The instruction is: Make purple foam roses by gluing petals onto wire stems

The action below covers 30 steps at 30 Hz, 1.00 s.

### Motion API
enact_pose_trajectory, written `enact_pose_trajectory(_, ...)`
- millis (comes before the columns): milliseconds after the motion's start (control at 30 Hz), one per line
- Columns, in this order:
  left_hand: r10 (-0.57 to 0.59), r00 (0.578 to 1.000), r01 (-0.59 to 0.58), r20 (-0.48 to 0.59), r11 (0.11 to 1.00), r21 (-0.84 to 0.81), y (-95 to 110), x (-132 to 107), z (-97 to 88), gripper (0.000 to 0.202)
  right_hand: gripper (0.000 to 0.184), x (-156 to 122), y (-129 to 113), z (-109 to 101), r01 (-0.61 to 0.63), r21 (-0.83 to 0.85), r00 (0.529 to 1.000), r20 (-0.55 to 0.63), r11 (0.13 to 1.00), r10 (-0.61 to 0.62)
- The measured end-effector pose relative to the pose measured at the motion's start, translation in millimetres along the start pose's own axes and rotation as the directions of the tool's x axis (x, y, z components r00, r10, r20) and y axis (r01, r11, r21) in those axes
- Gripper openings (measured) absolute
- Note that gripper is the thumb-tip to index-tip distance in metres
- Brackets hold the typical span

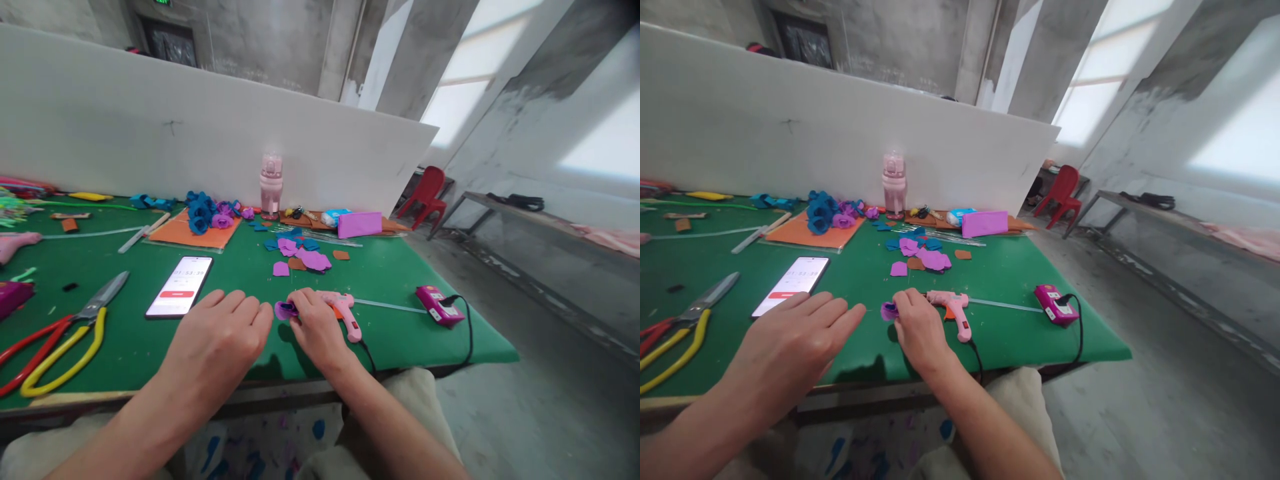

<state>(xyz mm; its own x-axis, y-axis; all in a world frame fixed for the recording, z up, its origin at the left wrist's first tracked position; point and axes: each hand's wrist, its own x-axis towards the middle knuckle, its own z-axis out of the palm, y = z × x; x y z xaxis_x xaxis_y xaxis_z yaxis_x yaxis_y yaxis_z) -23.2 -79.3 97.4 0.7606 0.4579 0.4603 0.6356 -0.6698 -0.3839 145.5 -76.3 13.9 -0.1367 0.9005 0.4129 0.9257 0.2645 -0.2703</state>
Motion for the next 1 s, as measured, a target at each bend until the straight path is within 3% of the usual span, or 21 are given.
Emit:
enact_pose_trajectory(367, -0.003, 0.999, 0.005, -0.051, 0.999, 0.038, 3.4, -0.8, 1.1, 0.029, 0.024, 0.0, -1.7, 2.9, 0.007, -0.043, 1.0, 0.001, 0.999, -0.007)
enact_pose_trajectory(1000, -0.009, 0.999, 0.009, -0.039, 1.0, -0.005, 1.6, -1.2, 4.5, 0.032, 0.025, -0.7, 0.6, 4.2, -0.017, 0.019, 1.0, -0.009, 1.0, 0.017)
